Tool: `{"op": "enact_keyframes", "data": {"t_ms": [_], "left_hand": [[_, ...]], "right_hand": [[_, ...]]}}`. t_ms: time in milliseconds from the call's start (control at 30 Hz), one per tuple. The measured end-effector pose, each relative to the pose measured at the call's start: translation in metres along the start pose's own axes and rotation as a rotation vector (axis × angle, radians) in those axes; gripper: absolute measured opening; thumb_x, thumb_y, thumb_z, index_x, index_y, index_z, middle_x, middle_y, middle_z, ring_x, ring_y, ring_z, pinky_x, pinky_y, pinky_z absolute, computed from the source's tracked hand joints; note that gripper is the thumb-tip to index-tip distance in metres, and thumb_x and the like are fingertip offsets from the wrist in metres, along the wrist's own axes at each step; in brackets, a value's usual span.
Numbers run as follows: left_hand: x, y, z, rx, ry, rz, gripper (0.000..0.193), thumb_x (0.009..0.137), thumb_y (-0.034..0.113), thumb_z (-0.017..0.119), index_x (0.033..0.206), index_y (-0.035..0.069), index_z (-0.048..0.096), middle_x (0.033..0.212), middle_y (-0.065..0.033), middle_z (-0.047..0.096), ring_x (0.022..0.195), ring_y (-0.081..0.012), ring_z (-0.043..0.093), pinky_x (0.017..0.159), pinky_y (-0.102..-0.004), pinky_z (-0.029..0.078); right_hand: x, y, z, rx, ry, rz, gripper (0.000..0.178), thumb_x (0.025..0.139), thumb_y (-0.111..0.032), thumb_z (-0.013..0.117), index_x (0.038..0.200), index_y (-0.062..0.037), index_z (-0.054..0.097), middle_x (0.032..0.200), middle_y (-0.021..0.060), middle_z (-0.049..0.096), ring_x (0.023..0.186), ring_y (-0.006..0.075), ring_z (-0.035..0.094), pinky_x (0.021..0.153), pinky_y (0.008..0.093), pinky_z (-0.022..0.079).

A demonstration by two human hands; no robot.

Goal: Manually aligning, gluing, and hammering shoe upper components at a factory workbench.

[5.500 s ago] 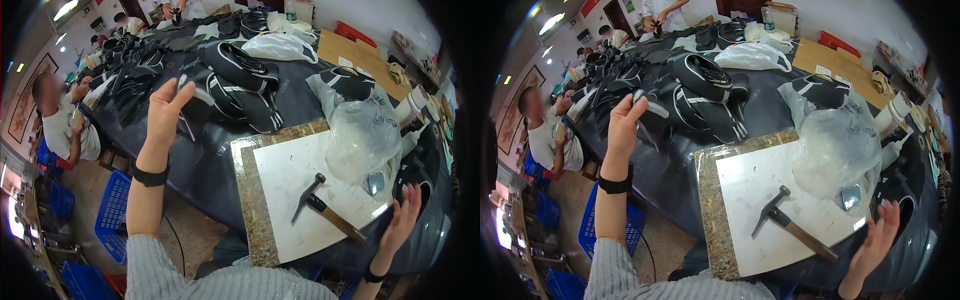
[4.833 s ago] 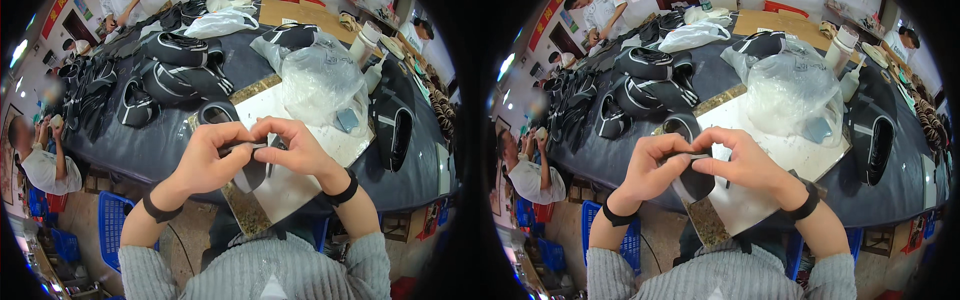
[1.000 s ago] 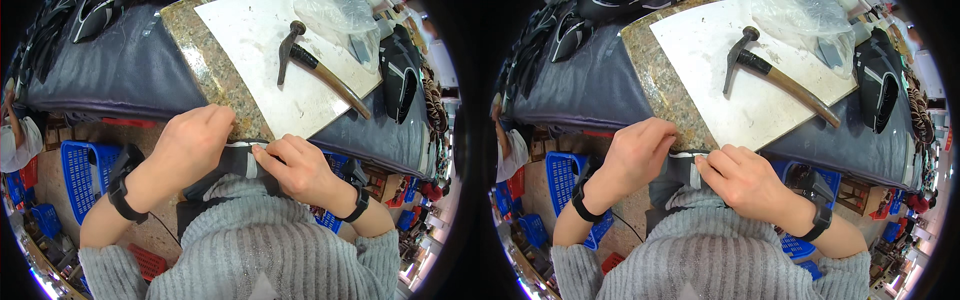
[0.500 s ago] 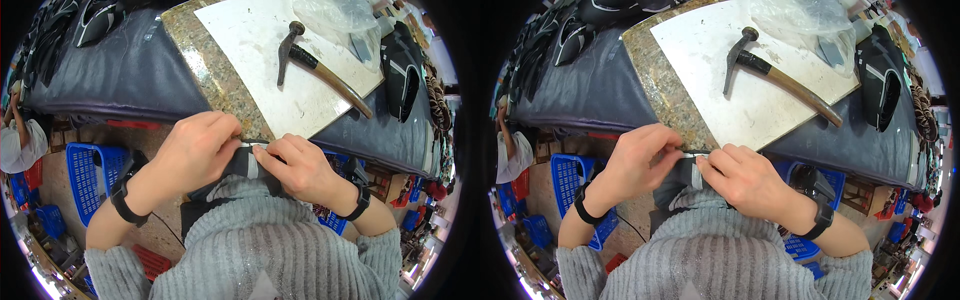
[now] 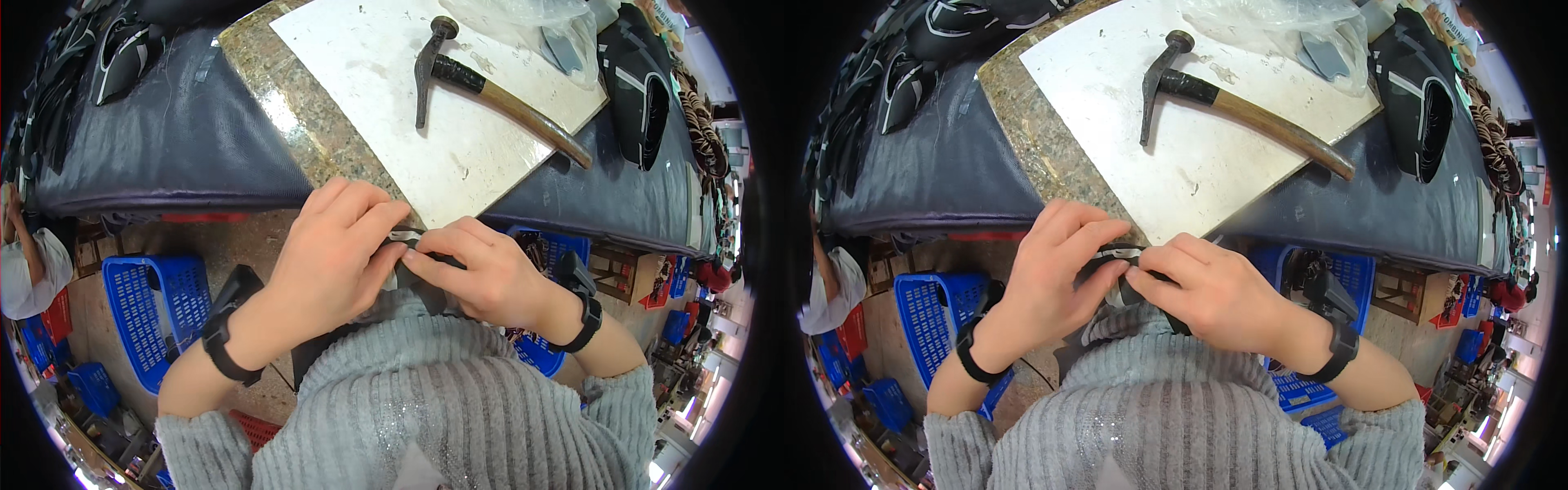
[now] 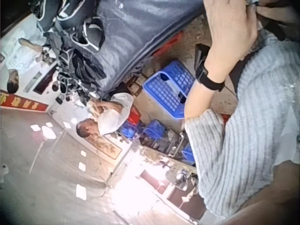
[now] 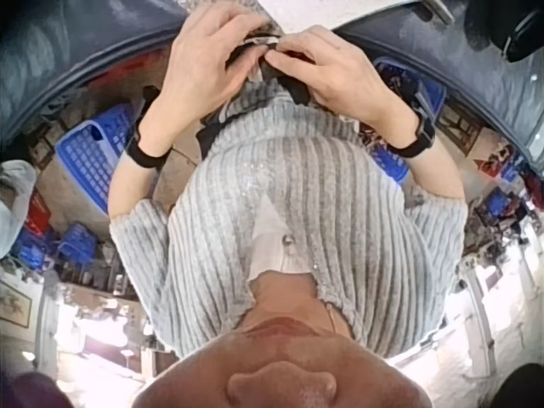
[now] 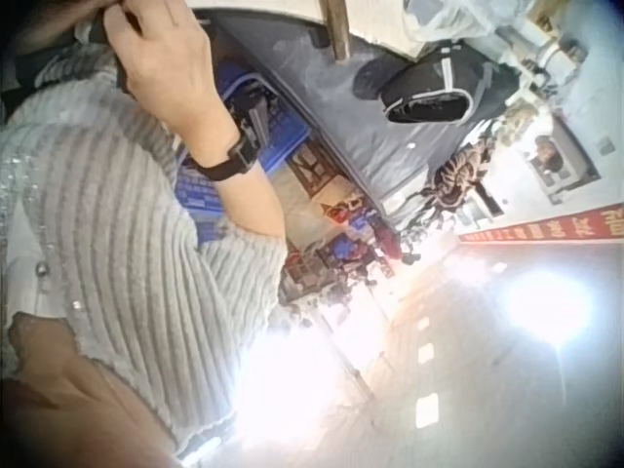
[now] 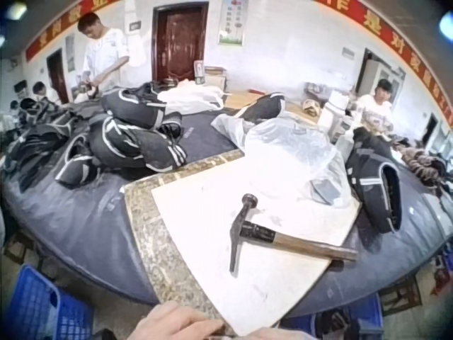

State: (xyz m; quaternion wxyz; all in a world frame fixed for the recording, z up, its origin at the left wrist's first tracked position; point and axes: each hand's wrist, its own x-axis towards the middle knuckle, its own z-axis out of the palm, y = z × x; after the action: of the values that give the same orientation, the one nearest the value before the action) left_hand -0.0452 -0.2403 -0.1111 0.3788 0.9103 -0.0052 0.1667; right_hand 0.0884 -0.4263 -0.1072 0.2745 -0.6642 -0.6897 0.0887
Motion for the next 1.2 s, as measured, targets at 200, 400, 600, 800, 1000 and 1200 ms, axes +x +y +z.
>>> {"op": "enact_keyframes", "data": {"t_ms": [200,400,600,800,1000,1200], "left_hand": [[0.000,0.001,0.009,0.021,0.038,0.018,0.024,0.072,-0.001,0.071,0.094,0.005,0.061,0.090,-0.0087,0.056,0.088,-0.0289,0.055,0.078,-0.0388,0.040],[0.002,0.001,0.007,-0.044,-0.046,-0.093,0.035,0.072,-0.003,0.070,0.104,0.005,0.057,0.087,-0.0083,0.056,0.085,-0.0283,0.055,0.076,-0.0396,0.039],[0.003,0.000,0.007,-0.061,-0.014,-0.058,0.030,0.074,-0.002,0.070,0.101,0.005,0.059,0.089,-0.0086,0.056,0.084,-0.0285,0.054,0.076,-0.0396,0.039],[0.003,-0.006,0.004,-0.032,-0.075,-0.008,0.021,0.075,0.000,0.071,0.093,0.005,0.064,0.089,-0.0083,0.055,0.085,-0.0282,0.053,0.076,-0.0385,0.039],[0.003,-0.009,0.005,0.022,-0.060,0.083,0.024,0.073,0.000,0.073,0.093,0.005,0.061,0.089,-0.0084,0.056,0.086,-0.0281,0.054,0.075,-0.0387,0.041],[0.003,-0.009,0.006,-0.064,0.007,0.025,0.041,0.066,-0.007,0.078,0.100,0.004,0.058,0.085,-0.0090,0.059,0.076,-0.0288,0.057,0.067,-0.0363,0.045]], "right_hand": [[0.006,-0.001,0.001,0.155,0.131,0.269,0.024,0.077,-0.005,0.073,0.099,-0.0028,0.065,0.092,0.0099,0.058,0.081,0.0289,0.059,0.069,0.0366,0.051],[0.023,0.002,-0.005,0.097,-0.009,0.328,0.018,0.079,-0.011,0.073,0.086,-0.0027,0.058,0.084,0.0116,0.055,0.078,0.0312,0.059,0.066,0.0382,0.050],[0.035,0.004,-0.007,-0.102,-0.098,0.163,0.013,0.080,-0.004,0.068,0.087,-0.0018,0.057,0.081,0.0131,0.053,0.071,0.0315,0.058,0.061,0.0393,0.049],[0.029,0.012,-0.019,0.192,-0.105,0.302,0.013,0.081,0.003,0.063,0.091,-0.0012,0.057,0.083,0.0106,0.054,0.065,0.0240,0.060,0.057,0.0321,0.050],[0.026,0.006,-0.009,0.151,0.019,0.272,0.013,0.079,-0.001,0.068,0.088,-0.0020,0.059,0.081,0.0108,0.055,0.066,0.0261,0.059,0.058,0.0329,0.050],[0.040,0.006,-0.006,-0.018,-0.059,0.197,0.013,0.079,-0.006,0.067,0.084,-0.0005,0.057,0.080,0.0123,0.054,0.071,0.0310,0.059,0.060,0.0382,0.050]]}}
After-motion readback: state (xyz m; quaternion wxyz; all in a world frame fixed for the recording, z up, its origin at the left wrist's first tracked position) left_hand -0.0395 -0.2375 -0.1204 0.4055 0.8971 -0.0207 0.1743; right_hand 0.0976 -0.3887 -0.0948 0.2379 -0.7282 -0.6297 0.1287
